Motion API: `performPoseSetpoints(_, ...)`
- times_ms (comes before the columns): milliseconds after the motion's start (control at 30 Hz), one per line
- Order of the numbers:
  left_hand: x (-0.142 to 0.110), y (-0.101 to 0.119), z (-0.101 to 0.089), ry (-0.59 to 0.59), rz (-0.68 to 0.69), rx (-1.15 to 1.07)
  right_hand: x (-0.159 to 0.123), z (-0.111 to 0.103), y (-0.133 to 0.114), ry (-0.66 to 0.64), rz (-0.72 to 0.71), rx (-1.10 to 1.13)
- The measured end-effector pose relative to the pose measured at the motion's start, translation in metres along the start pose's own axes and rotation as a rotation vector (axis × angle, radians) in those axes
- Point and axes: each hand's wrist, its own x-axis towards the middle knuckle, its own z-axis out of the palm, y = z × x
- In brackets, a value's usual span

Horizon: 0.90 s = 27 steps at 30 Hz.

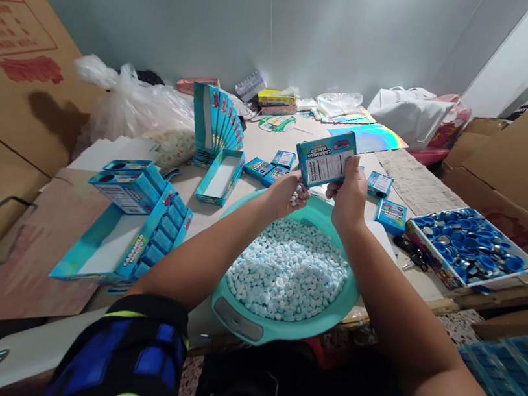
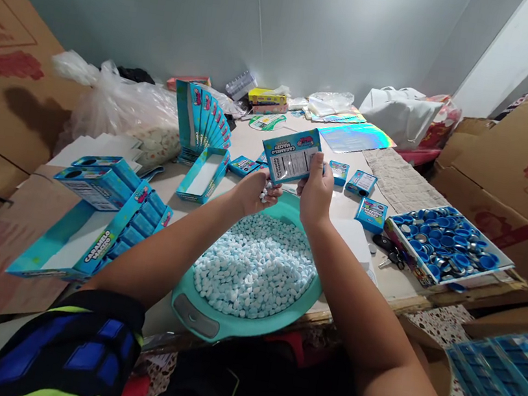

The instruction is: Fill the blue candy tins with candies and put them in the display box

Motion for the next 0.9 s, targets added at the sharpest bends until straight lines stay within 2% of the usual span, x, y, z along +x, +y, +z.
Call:
performPoseSetpoints(200, 0.007, -0.005, 0.000, 0.055, 0.011, 0.097, -0.001, -0.001, -0.001, -0.006, -0.035, 0.000)
performPoseSetpoints(467, 0.008, -0.005, -0.004, 0.036, 0.055, 0.209, -0.002, -0.001, -0.004, 0.016, -0.060, -0.087)
performPoseSetpoints(900, 0.013, -0.004, -0.008, 0.007, 0.104, 0.175, 0.001, -0.002, -0.003, 0.020, -0.066, -0.122)
